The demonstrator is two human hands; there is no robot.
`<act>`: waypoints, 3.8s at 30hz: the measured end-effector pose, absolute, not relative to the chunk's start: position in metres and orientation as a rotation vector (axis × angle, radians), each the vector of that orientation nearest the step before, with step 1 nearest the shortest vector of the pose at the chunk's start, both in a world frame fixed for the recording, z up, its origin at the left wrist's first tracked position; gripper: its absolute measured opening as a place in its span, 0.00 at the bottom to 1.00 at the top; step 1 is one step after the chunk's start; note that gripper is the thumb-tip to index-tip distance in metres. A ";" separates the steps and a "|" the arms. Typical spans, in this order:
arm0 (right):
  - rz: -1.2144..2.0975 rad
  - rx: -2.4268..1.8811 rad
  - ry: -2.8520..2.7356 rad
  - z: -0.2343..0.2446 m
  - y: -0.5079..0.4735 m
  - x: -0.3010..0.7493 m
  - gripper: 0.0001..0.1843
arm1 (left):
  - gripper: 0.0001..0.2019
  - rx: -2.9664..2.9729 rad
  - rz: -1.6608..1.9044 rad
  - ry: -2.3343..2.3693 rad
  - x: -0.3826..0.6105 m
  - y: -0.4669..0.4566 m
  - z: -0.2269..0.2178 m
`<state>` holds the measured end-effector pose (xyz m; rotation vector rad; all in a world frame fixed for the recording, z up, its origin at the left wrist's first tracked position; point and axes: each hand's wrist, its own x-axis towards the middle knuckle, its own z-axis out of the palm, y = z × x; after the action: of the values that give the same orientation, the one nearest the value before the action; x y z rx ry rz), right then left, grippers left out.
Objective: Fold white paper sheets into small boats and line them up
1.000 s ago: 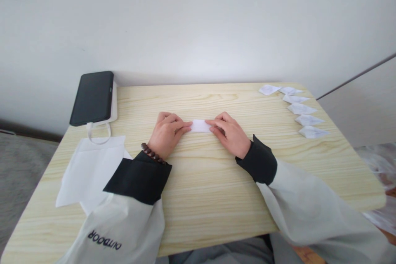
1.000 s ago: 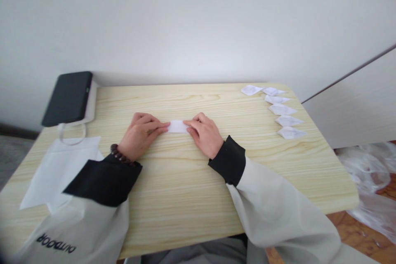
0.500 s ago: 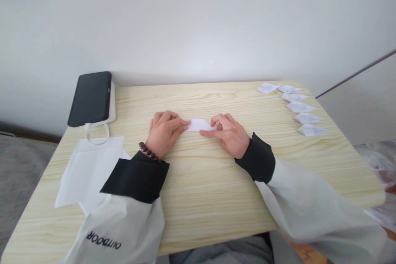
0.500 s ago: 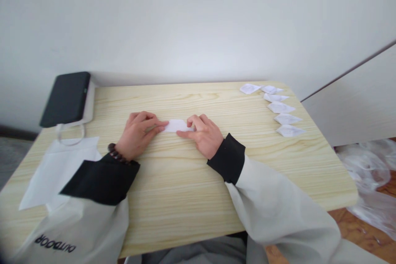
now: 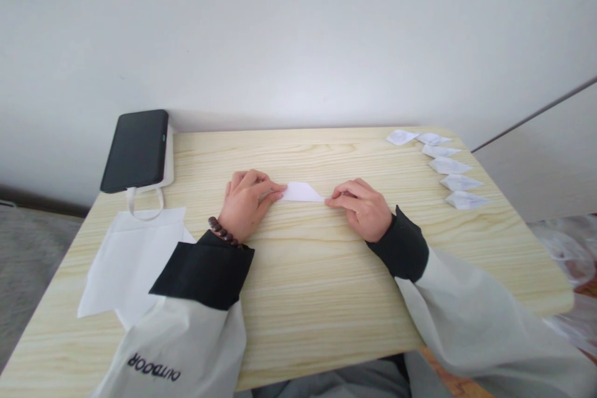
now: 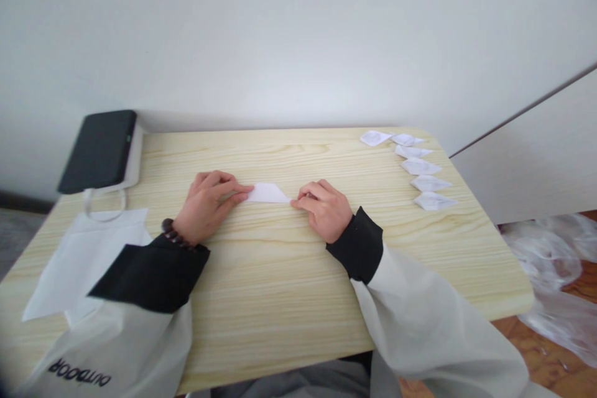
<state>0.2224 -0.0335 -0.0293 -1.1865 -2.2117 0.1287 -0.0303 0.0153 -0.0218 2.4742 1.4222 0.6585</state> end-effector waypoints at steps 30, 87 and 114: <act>-0.057 -1.118 -2.101 -0.025 -0.023 0.194 0.09 | 0.04 2.867 1.105 0.943 -0.017 0.014 -0.013; 0.416 -1.186 -1.819 -0.016 -0.018 0.191 0.08 | 0.14 2.603 1.055 0.980 -0.026 0.013 -0.015; 0.507 -1.085 -1.825 -0.022 -0.026 0.178 0.10 | 0.06 2.642 1.146 0.965 -0.019 0.010 -0.009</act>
<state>0.1782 -0.0257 -0.0221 -1.0851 -1.8252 0.5071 -0.0187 0.0103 -0.0092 2.6424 0.9655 1.1455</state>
